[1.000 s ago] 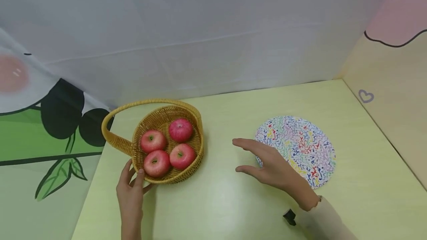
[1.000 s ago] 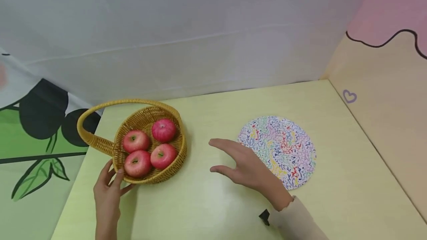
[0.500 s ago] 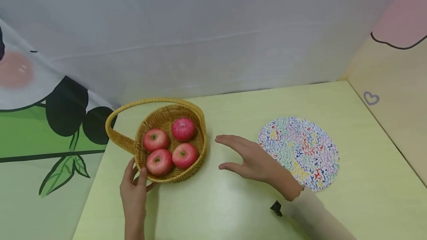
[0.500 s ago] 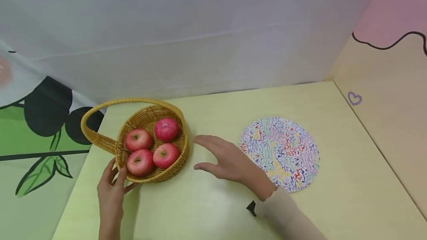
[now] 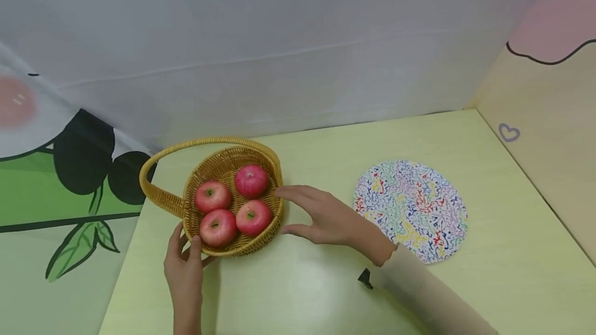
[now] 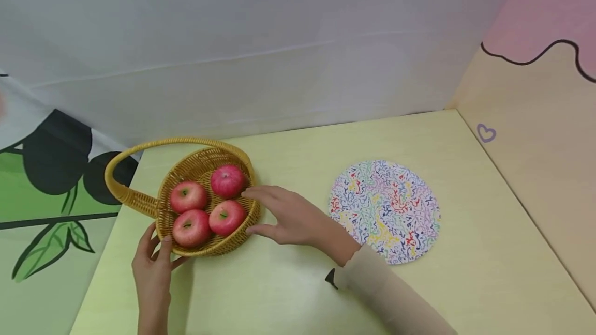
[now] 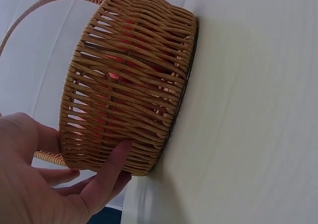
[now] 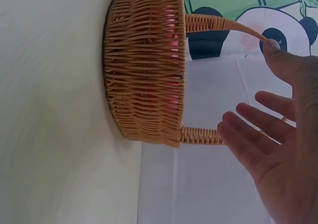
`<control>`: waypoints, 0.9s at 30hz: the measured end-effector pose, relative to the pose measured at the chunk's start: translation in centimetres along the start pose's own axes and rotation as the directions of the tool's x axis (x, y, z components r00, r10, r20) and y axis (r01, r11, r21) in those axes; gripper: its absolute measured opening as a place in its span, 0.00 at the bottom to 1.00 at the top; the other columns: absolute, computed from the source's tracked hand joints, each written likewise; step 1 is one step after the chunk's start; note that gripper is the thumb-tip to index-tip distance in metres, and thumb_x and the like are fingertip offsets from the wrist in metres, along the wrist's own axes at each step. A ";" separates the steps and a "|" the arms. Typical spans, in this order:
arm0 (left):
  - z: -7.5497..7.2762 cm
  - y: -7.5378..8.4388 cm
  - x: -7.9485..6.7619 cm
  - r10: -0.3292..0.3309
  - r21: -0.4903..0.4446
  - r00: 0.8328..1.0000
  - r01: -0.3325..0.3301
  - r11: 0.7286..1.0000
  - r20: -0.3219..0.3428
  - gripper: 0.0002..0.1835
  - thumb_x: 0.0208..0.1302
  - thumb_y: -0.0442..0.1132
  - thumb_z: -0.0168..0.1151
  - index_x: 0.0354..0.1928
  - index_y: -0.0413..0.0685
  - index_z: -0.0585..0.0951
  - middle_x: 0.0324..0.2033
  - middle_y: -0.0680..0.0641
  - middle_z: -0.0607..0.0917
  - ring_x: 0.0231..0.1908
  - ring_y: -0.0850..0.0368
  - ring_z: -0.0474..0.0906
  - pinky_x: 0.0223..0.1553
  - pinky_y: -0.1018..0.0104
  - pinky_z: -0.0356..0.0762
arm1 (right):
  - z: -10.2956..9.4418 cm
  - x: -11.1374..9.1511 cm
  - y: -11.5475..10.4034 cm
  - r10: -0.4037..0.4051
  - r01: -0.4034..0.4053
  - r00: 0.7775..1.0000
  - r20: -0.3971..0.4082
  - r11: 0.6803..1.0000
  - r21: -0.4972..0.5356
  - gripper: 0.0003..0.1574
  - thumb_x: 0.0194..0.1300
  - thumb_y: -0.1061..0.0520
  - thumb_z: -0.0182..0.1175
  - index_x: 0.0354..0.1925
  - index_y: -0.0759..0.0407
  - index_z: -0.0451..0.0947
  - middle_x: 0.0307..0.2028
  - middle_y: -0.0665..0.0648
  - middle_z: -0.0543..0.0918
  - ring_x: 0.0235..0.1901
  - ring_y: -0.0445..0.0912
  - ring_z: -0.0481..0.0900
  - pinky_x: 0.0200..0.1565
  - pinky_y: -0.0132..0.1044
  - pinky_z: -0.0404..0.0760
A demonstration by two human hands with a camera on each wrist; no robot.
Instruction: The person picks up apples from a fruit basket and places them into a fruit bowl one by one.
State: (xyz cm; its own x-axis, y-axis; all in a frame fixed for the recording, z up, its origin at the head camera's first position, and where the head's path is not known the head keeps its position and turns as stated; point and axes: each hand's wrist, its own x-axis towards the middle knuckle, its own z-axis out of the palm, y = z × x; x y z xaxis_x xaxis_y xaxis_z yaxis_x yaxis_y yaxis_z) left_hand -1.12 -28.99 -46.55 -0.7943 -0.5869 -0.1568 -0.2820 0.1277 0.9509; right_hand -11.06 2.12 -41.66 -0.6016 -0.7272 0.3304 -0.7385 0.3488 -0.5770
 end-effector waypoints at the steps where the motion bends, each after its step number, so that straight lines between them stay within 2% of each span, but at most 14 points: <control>1: 0.0 0.1 0.0 -0.002 0.003 1.000 0.002 1.000 -0.003 0.32 0.81 0.41 0.52 0.82 0.59 0.60 0.73 0.35 0.70 0.43 0.76 0.78 0.32 0.74 0.87 | 0.1 0.3 -0.1 -0.003 0.003 1.000 0.004 1.000 -0.001 0.43 0.69 0.42 0.70 0.74 0.55 0.70 0.72 0.53 0.75 0.74 0.48 0.71 0.74 0.45 0.72; 14: 0.3 0.2 -0.1 -0.002 -0.015 1.000 0.002 1.000 0.009 0.31 0.81 0.42 0.53 0.82 0.60 0.61 0.75 0.36 0.69 0.46 0.73 0.79 0.33 0.73 0.87 | 1.3 3.5 -0.9 0.047 -0.042 0.986 0.159 0.998 -0.039 0.45 0.71 0.40 0.67 0.76 0.56 0.66 0.74 0.55 0.72 0.75 0.49 0.68 0.77 0.45 0.68; 27: -0.1 -0.1 0.0 -0.002 -0.028 1.000 0.002 1.000 0.004 0.32 0.81 0.41 0.53 0.82 0.59 0.60 0.75 0.36 0.68 0.45 0.75 0.78 0.33 0.74 0.87 | 3.3 5.8 -0.8 0.114 -0.082 0.965 0.237 0.987 -0.139 0.46 0.70 0.35 0.65 0.76 0.54 0.66 0.71 0.53 0.75 0.71 0.48 0.72 0.73 0.43 0.73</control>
State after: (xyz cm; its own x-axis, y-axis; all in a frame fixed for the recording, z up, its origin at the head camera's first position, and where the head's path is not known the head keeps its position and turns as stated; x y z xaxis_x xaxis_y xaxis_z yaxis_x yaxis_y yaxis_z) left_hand -1.04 -29.07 -46.64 -0.7961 -0.5839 -0.1594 -0.2682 0.1042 0.9577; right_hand -12.92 -4.32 -41.74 -0.5922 -0.8022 0.0758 -0.7215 0.4860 -0.4932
